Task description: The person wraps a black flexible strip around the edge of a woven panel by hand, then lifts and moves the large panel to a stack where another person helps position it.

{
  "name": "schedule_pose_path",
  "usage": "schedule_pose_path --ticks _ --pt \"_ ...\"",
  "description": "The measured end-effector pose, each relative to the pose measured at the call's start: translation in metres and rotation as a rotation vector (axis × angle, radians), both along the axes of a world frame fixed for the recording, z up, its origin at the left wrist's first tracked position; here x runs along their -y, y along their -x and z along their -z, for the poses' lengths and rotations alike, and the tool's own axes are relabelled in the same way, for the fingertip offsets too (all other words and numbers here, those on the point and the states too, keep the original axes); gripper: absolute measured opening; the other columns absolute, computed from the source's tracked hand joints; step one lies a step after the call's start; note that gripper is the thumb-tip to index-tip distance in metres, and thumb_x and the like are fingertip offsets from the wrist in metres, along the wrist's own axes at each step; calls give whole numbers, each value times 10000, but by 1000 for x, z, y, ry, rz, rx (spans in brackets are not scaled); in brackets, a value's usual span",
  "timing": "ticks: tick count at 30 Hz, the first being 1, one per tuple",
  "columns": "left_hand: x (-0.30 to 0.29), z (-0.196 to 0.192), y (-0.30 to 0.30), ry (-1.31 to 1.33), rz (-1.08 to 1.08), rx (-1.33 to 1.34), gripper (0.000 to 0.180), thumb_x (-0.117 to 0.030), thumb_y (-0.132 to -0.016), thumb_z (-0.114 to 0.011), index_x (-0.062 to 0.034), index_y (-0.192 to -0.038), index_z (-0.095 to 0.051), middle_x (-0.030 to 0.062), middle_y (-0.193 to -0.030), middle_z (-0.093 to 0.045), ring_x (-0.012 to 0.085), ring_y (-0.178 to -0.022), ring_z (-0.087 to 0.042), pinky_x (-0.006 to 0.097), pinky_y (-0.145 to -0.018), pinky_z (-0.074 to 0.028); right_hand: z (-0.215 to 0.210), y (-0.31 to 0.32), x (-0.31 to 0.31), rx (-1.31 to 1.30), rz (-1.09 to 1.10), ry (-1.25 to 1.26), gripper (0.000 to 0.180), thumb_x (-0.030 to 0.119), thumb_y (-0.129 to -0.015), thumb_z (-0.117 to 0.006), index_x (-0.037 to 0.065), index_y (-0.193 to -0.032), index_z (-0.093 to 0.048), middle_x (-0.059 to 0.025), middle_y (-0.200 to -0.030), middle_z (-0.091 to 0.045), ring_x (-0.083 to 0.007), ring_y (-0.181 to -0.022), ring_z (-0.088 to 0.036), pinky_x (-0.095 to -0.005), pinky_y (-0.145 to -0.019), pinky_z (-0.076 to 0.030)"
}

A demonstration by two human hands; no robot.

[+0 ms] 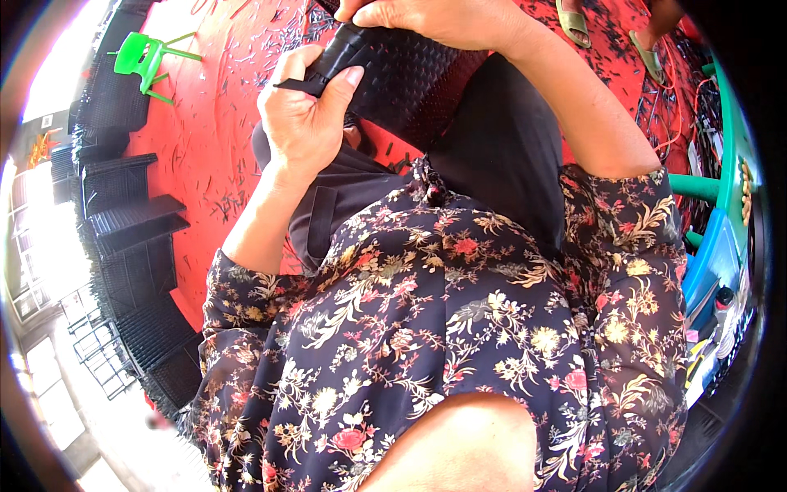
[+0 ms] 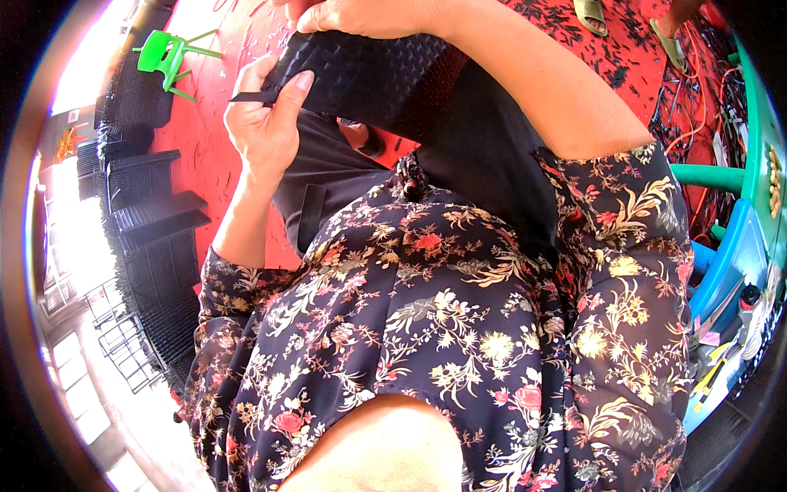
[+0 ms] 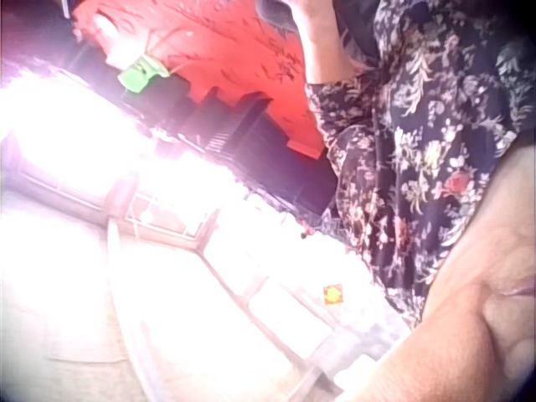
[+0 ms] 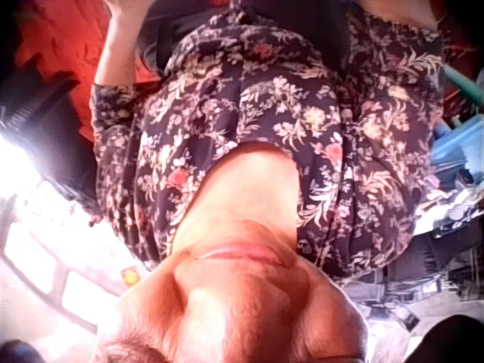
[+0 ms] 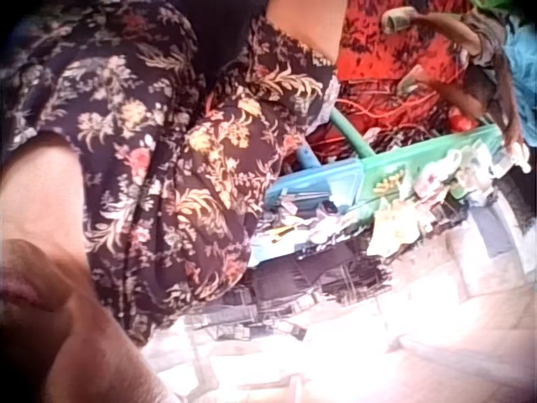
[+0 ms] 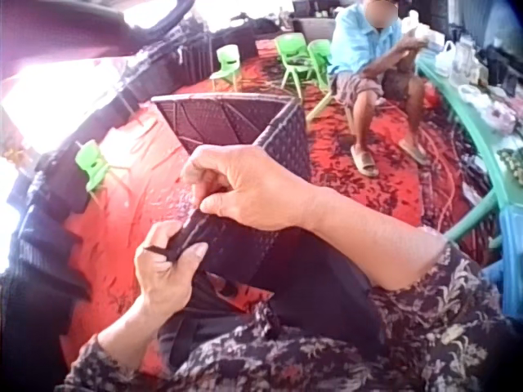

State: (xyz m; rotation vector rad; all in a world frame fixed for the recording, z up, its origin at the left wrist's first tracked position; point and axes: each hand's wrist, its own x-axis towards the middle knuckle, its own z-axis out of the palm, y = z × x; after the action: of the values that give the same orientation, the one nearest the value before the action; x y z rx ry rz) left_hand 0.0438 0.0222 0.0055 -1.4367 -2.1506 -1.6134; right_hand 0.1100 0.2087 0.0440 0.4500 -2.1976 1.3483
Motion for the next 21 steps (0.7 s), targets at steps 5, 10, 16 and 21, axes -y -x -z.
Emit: schedule_pose_path --ticks 5,10,16,21 --pt "8 -4 8 108 62 165 231 -166 -838 -635 15 -978 -608 0 -717 -575 53 -654 -502 213 -608 -424 4 -10 -5 186 -73 469 179 -42 -807 -567 33 -964 -526 -46 -835 -614 -121 -757 -607 -226 -617 -468" --pt "10 -1 17 -7 231 484 208 -107 -893 -531 45 -1001 -626 -16 -800 -604 38 -707 -480 179 -670 -392 36 -32 -11 112 236 685 144 61 -850 -576 40 -985 -530 -41 -842 -616 -126 -787 -626 -217 -619 -456" --pt "14 -8 26 54 218 516 278 -190 -881 -552 38 -1024 -620 6 -855 -615 62 -753 -513 193 -714 -403 103 -60 2 255 451 715 84 47 -826 -583 8 -900 -580 -36 -737 -617 -95 -637 -596 -205 -555 -426" --pt "5 -30 18 188 175 408 393 -271 -823 -627 42 -1058 -590 61 -892 -620 99 -810 -550 212 -751 -428 162 -69 16 415 525 522 140 46 -795 -607 -18 -918 -586 -65 -721 -617 -126 -662 -619 -254 -603 -482"
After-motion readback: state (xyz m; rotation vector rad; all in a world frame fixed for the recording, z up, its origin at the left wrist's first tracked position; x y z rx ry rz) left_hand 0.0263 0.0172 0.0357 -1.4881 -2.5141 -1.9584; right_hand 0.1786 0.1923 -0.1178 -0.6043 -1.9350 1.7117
